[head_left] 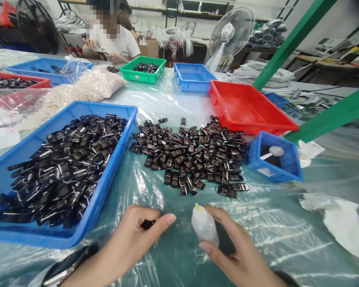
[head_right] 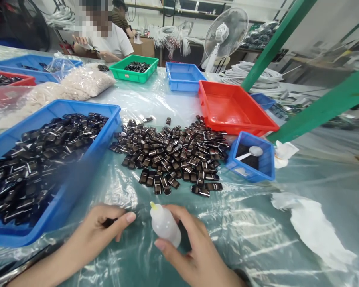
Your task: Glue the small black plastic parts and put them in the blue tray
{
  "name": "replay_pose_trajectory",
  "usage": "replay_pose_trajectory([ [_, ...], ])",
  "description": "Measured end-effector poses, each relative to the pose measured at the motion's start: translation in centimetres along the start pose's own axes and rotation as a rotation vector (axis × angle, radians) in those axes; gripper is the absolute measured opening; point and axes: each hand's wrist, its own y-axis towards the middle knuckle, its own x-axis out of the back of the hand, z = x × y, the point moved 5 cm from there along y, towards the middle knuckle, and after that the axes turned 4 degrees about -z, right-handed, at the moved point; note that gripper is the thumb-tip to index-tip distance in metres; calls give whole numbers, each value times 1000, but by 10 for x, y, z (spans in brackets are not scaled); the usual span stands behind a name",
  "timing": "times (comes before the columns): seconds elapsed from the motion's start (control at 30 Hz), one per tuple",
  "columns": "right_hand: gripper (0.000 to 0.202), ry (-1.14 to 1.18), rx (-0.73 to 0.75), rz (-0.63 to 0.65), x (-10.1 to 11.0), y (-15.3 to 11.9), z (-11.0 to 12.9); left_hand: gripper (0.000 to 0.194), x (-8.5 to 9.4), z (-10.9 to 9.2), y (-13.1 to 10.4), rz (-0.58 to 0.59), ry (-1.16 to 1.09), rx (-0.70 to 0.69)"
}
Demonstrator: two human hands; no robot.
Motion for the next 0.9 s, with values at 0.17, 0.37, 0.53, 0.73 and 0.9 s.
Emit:
replay_pose_trajectory([
  [0.17,41,33,1,12,0,-4,-4,38,8,-11,-7,-30,46,-52],
  [0.37,39,91,-51,24,-2,-8,-15,37,12,-2,-15,-169,232,-136],
  [0.53,38,82,-61,32,-2,-6,-15,39,12,1,-10,-179,95,-148],
  [0.73,34,78,-64,31,0,-8,-15,15,16,-3,-7,-140,-8,-27],
  [0.9,34,92,-36,40,2,-5,-13,15,16,-2,-9,-119,-31,-2],
])
